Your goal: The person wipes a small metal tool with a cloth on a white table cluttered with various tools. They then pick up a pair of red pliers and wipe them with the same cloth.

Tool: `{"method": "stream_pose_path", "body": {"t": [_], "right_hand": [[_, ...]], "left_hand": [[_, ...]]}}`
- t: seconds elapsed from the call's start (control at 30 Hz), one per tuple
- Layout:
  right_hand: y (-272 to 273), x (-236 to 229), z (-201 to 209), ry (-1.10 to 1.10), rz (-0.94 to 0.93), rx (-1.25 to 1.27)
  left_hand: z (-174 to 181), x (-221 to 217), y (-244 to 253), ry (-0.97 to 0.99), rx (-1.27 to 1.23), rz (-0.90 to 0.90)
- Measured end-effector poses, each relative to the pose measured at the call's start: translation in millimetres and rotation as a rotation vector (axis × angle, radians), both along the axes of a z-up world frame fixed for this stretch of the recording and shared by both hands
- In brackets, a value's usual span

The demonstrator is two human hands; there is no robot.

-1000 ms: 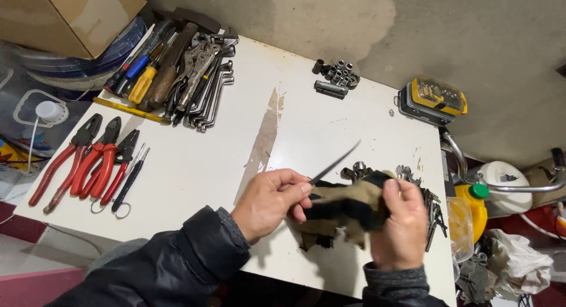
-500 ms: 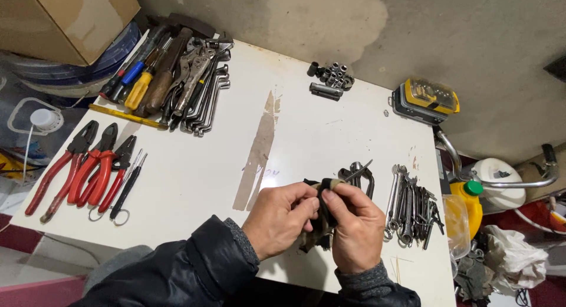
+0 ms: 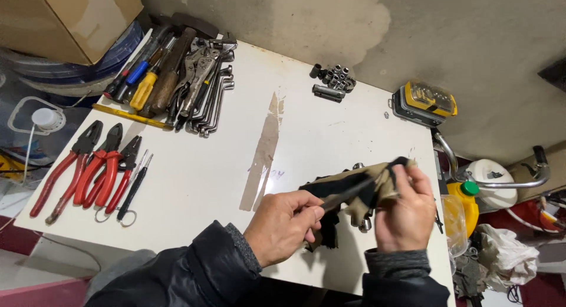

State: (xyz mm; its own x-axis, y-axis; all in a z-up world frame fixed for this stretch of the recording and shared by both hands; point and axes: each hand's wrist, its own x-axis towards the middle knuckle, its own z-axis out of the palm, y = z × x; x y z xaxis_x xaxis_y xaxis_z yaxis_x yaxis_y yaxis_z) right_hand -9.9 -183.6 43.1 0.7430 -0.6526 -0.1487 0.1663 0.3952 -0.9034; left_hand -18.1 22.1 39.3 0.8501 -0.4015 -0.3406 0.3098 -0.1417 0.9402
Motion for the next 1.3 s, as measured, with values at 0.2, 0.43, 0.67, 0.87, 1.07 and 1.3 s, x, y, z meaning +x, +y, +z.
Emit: {"method": "stream_pose_path", "body": {"t": [0.2, 0.43, 0.67, 0.87, 1.07, 1.3], "right_hand": [[5.1, -12.2, 8.3, 0.065, 0.212, 0.074], [49.0, -37.3, -35.2, -0.163, 0.472, -0.396], [40.0, -25.4, -25.7, -0.087, 0.173, -0.319], [14.9, -8.4, -5.5, -0.046, 0.039, -0.170], [-12.6, -11.0, -5.6, -0.004, 0.037, -0.005], [21.0, -29.5, -58.1, -0.134, 0.427, -0.079]], "left_hand": [[-12.2, 4.6, 3.2, 0.123, -0.201, 0.134], [-24.9, 3.7, -8.2, -0.004, -0.344, 0.145], [-12.1, -1.6, -9.4, 0.025, -0.242, 0.048], [0.3, -5.4, -2.9, 0.105, -0.226, -0.014], [-23.6, 1.7, -1.6, 0.182, -0.360, 0.020], [-23.0, 2.7, -2.4, 0.141, -0.433, 0.102]]}}
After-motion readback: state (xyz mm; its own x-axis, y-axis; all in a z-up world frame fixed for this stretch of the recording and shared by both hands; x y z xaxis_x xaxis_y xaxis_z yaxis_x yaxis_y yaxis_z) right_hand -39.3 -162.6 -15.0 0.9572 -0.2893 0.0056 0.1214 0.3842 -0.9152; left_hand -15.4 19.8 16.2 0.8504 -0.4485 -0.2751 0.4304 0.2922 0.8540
